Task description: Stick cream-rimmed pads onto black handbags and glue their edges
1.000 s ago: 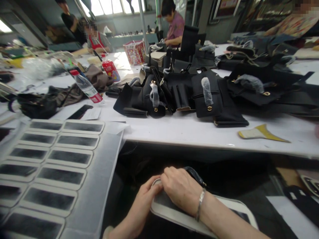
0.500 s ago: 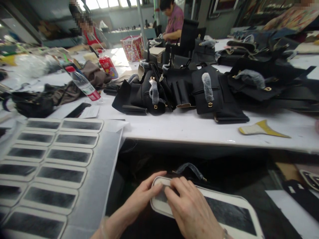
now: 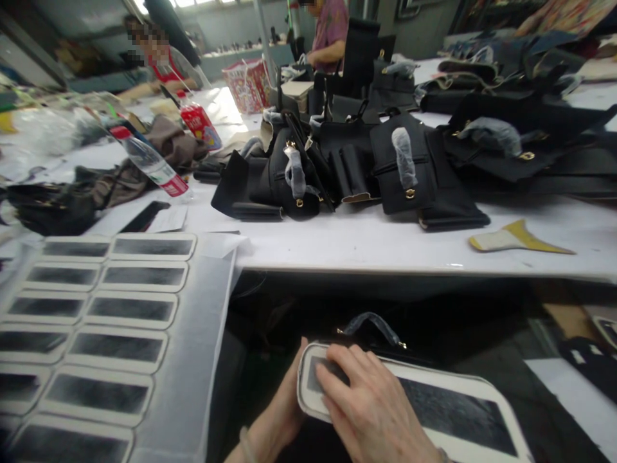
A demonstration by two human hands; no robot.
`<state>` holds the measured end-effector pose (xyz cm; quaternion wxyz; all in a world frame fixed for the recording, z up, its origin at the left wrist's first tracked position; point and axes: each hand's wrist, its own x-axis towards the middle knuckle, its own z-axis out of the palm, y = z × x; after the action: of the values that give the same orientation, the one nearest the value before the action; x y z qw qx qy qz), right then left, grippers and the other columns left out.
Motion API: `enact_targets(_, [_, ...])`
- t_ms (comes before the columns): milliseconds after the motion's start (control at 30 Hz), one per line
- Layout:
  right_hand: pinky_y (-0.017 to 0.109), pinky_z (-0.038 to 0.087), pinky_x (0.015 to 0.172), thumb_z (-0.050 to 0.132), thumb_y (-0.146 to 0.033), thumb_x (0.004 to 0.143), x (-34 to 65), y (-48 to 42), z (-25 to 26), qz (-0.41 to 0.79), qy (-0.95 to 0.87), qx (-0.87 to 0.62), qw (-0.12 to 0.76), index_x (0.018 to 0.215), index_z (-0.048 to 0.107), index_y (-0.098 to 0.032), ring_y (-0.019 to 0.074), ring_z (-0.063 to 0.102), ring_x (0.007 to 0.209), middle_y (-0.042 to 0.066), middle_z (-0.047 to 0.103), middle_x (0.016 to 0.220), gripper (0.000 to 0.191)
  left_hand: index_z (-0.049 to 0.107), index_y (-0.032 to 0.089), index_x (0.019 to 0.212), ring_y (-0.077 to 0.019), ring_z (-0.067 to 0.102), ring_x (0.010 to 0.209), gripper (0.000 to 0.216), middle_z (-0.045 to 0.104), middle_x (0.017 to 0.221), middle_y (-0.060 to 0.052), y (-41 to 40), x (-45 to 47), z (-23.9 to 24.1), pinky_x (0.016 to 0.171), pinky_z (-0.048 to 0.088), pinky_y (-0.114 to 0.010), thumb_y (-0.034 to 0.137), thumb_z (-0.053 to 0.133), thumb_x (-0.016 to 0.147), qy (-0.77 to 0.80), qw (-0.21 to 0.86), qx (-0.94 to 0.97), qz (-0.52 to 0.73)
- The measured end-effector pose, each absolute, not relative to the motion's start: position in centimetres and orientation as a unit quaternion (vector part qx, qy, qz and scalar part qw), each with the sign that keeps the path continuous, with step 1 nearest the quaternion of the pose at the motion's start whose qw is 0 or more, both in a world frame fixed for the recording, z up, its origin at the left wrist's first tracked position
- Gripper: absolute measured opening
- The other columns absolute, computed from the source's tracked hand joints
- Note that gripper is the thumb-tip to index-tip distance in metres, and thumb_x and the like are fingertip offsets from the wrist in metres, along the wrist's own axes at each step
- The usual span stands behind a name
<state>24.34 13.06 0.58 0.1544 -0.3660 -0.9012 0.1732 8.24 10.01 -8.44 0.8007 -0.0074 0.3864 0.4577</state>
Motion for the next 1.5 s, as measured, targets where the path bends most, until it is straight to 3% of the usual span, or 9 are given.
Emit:
enact_targets(200, [0.047,0.052,0.099,0.058,-0.014,0.087,24.2,13.3,0.9,0.208,-0.892,-0.363,0.168,0.12,0.062,-0.028,0.0257,0.06,0.114,0.004,0.063,0.13,0.036,0.065,0.01,0.126,-0.0329,0.056,0.125,0.062,0.071,0.121,-0.014,9.3,7.9,-8.1,0.109,0.038,-0.043,0.059,0.06,0.089,0.37,0.787,-0.051,0.491])
enact_targets(400, [0.046,0.054,0.091,0.059,-0.007,0.083,23.2,13.9,2.1,0.27,-0.874,-0.38,0.14,0.107,0.066,-0.026,0.0257,0.062,0.102,0.003,0.067,0.12,0.032,0.066,0.015,0.127,-0.0294,0.044,0.139,0.067,0.067,0.131,-0.009,8.7,7.3,-7.9,0.117,0.029,-0.038,0.061,0.072,0.078,0.386,0.78,-0.019,0.492])
enact_targets(567, [0.046,0.054,0.09,0.065,-0.007,0.08,22.9,13.5,1.7,0.279,-0.858,-0.397,0.17,0.106,0.064,-0.025,0.0258,0.062,0.101,0.003,0.068,0.116,0.031,0.069,0.017,0.122,-0.0279,0.037,0.144,0.066,0.062,0.139,-0.007,8.9,6.8,-7.7,0.119,0.026,-0.036,0.061,0.077,0.073,0.376,0.79,0.008,0.484])
enact_targets(667, [0.046,0.054,0.09,0.062,-0.004,0.078,22.8,13.1,1.2,0.275,-0.85,-0.405,0.194,0.113,0.058,-0.024,0.0267,0.062,0.104,0.006,0.067,0.119,0.04,0.069,0.018,0.122,-0.0291,0.037,0.144,0.066,0.062,0.139,-0.007,9.1,6.5,-7.3,0.12,0.024,-0.038,0.062,0.076,0.073,0.373,0.799,0.026,0.471])
enact_targets(867, [0.047,0.054,0.09,0.061,-0.005,0.077,22.8,12.9,0.9,0.277,-0.842,-0.416,0.202,0.111,0.056,-0.023,0.0279,0.062,0.106,0.008,0.067,0.12,0.039,0.072,0.015,0.116,-0.0355,0.043,0.138,0.066,0.071,0.123,-0.011,8.9,6.2,-6.9,0.117,0.027,-0.045,0.068,0.069,0.076,0.393,0.803,0.062,0.443])
enact_targets(1100, [0.048,0.051,0.096,0.061,-0.004,0.077,22.9,12.9,0.6,0.293,-0.836,-0.418,0.202,0.117,0.053,-0.025,0.0272,0.061,0.111,0.006,0.065,0.125,0.046,0.069,0.014,0.122,-0.041,0.039,0.139,0.073,0.062,0.136,-0.015,9.2,5.6,-6.8,0.117,0.026,-0.051,0.068,0.073,0.072,0.409,0.807,0.085,0.418])
enact_targets(1300, [0.047,0.052,0.095,0.062,-0.004,0.076,22.9,12.9,0.7,0.295,-0.832,-0.425,0.2,0.111,0.055,-0.026,0.0272,0.061,0.112,0.004,0.065,0.127,0.042,0.066,0.018,0.126,-0.0356,0.039,0.14,0.064,0.06,0.139,-0.011,9.1,5.0,-6.9,0.117,0.026,-0.045,0.061,0.07,0.079,0.386,0.81,0.124,0.424])
enact_targets(1500, [0.047,0.05,0.101,0.061,-0.002,0.075,22.8,12.8,0.5,0.287,-0.834,-0.423,0.207,0.121,0.053,-0.026,0.0253,0.061,0.111,0.003,0.065,0.126,0.052,0.068,0.019,0.122,-0.0308,0.054,0.125,0.052,0.067,0.13,-0.01,9.5,4.5,-6.5,0.11,0.036,-0.041,0.053,0.07,0.083,0.387,0.813,0.15,0.409])
